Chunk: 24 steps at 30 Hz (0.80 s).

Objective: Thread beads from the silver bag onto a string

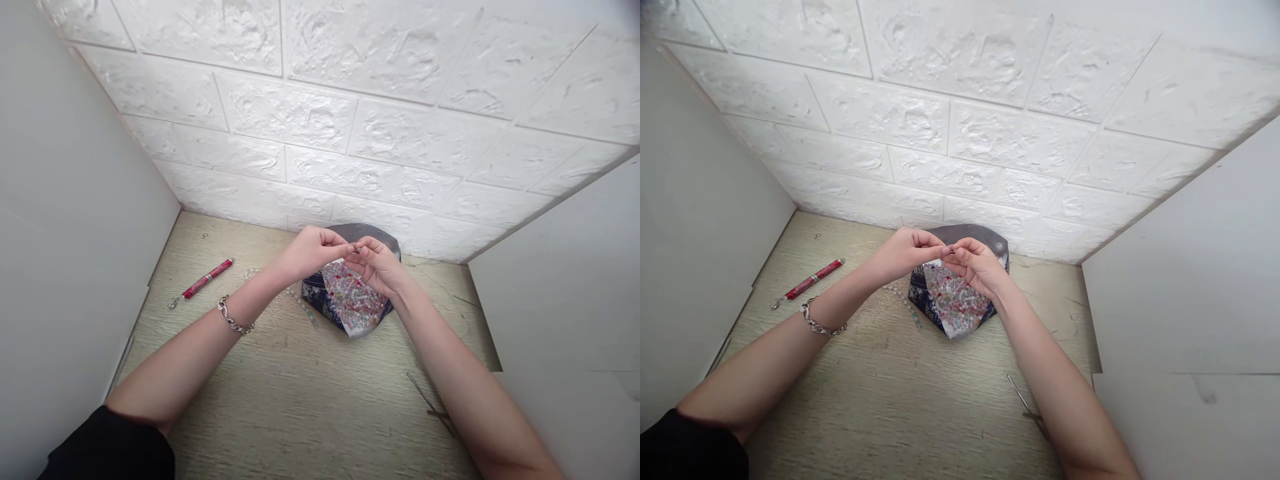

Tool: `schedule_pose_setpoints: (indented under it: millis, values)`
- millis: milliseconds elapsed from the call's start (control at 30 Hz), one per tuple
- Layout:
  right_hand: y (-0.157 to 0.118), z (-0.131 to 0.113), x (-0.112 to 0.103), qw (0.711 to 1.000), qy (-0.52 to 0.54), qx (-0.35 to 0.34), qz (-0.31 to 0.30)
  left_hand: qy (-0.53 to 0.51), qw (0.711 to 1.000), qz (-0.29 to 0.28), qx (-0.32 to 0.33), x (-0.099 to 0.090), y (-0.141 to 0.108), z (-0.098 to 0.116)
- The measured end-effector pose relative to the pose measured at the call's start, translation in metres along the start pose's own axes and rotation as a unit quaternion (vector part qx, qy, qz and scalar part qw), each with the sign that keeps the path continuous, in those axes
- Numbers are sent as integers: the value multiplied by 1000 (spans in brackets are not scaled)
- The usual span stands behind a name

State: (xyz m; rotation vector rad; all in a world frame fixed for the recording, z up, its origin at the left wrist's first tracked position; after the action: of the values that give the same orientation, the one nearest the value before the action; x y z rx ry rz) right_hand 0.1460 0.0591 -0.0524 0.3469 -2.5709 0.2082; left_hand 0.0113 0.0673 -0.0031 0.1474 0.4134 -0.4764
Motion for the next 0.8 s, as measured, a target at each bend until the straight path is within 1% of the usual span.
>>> schedule_pose_setpoints:
  millis: [200, 333, 500, 700, 800]
  values:
    - [0, 2, 2, 999, 35, 4, 17, 42, 998, 37, 25, 1, -2, 3]
    - [0, 3, 3, 998, 53, 9, 30, 61, 996, 57, 30, 2, -3, 4]
    - [1, 5, 2, 998, 56, 10, 41, 71, 995, 59, 35, 3, -2, 3]
    - [2, 6, 1, 998, 50, 2, 30, 72, 995, 65, 38, 3, -2, 3]
    - [2, 7, 2, 998, 67, -2, 22, 75, 994, 72, 40, 2, -3, 4]
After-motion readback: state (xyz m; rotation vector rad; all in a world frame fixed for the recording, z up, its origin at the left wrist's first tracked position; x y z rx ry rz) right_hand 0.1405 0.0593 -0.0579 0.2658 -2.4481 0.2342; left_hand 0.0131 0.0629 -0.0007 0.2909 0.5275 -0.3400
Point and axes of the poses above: each hand's wrist, its own y-axis towards the middle knuckle, its own x-axis out of the palm, z = x × y, the point moved 4 cm from there along y, towards the middle knuckle, and after that the axes turned 3 degrees about y, right-handed, at the moved point
